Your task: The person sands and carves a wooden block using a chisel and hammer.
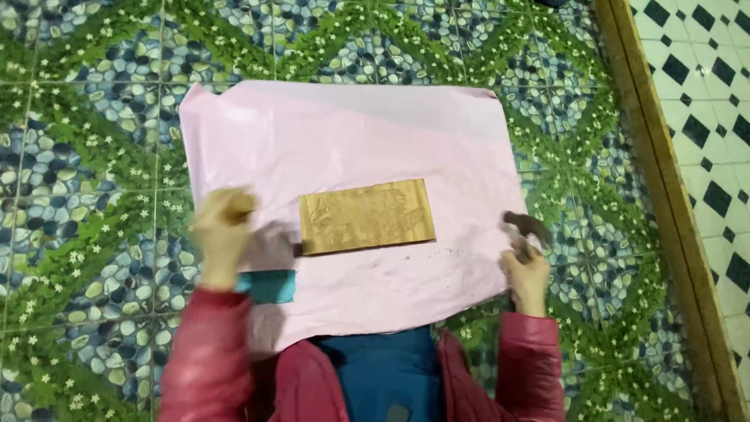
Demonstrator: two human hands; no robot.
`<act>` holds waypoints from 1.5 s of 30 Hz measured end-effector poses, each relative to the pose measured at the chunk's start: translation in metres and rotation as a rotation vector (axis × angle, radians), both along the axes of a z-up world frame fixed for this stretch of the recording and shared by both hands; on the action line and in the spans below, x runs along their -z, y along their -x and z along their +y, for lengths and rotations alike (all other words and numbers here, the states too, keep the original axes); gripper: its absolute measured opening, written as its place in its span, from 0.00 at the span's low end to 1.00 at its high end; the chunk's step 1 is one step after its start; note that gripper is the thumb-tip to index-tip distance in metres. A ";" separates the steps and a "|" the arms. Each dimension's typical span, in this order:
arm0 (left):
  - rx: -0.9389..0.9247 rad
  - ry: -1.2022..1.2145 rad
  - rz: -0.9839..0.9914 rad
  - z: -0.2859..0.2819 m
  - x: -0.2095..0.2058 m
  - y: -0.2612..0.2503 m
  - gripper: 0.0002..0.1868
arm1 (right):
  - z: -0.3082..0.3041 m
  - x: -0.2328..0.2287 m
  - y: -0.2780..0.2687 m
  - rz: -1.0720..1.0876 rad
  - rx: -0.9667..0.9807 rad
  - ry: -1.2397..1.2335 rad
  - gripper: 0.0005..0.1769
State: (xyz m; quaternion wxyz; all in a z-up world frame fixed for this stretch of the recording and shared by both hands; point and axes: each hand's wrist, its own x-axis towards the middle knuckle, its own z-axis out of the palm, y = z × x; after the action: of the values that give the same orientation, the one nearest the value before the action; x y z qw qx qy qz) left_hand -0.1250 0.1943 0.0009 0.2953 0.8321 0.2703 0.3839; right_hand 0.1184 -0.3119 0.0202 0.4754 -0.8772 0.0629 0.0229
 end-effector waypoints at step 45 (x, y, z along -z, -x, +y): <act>0.186 0.419 0.722 -0.091 0.032 -0.020 0.15 | 0.109 0.062 0.014 0.232 -0.395 -0.101 0.10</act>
State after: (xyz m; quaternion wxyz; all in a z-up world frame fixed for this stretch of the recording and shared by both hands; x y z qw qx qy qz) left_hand -0.1046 0.1032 -0.0316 0.3777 0.8560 0.3523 -0.0233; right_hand 0.1040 -0.2031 -0.0419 0.4944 -0.8392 -0.0572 0.2193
